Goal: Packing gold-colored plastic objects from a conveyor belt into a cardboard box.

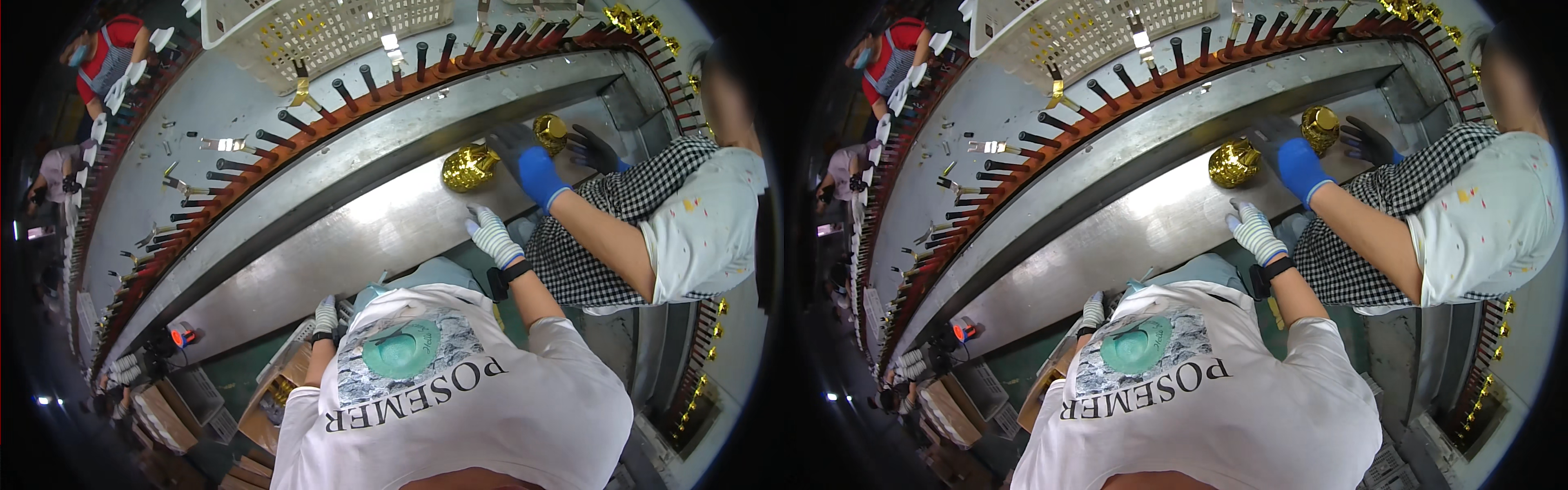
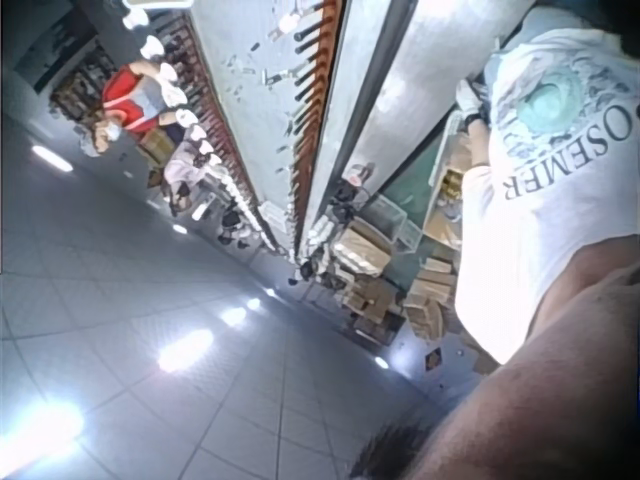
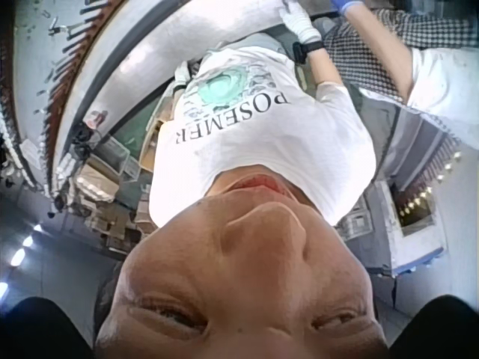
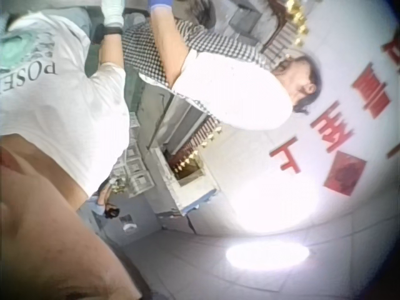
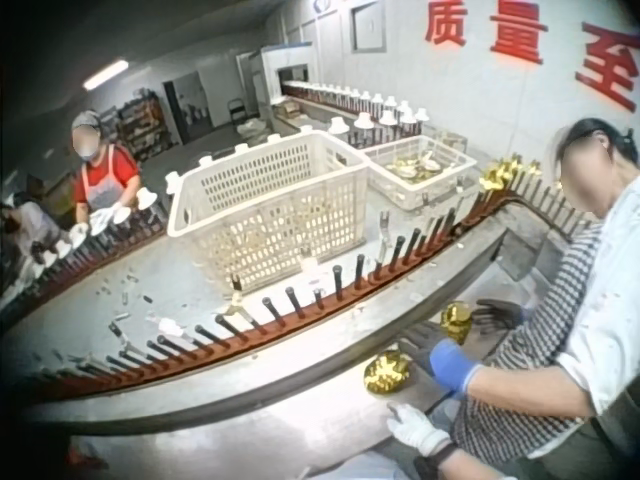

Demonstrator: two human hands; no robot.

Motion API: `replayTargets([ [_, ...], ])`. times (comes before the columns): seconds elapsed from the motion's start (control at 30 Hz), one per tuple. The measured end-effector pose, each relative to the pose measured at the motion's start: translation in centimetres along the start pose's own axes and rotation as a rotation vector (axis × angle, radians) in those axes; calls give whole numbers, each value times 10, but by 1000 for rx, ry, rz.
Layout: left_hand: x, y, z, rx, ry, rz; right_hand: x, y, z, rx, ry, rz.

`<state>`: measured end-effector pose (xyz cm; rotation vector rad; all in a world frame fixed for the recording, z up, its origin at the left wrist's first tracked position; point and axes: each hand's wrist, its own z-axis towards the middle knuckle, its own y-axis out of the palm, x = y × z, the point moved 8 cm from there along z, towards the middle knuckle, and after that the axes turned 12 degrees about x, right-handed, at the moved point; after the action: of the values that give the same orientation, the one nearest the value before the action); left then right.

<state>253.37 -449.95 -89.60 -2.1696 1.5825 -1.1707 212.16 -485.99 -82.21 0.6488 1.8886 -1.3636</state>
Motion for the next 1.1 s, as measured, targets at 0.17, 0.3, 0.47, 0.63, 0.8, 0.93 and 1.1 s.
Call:
replayTargets([
  [0.17, -6, 16, 11, 41, -3, -92, 24, -46, 22, 400, -105, -63],
  [0.3, 38, 31, 5, 50, 93, -10, 38, -93, 44, 704, -169, -153],
  [0.47, 260, 109, -76, -202, 673, -89, 3, -141, 67, 869, -299, -196],
  [0.63, 437, 241, -164, -199, 1290, 164, -14, -151, 133, 897, -331, -120],
  [0.8, 465, 349, -141, -73, 1207, 275, 4, -107, 210, 358, -115, -242],
  [0.93, 446, 373, -137, -208, 1087, 324, 31, -94, 240, 128, 34, -58],
  [1.1, 440, 352, -141, -83, 1179, 200, 34, -75, 255, -36, -7, 21],
])
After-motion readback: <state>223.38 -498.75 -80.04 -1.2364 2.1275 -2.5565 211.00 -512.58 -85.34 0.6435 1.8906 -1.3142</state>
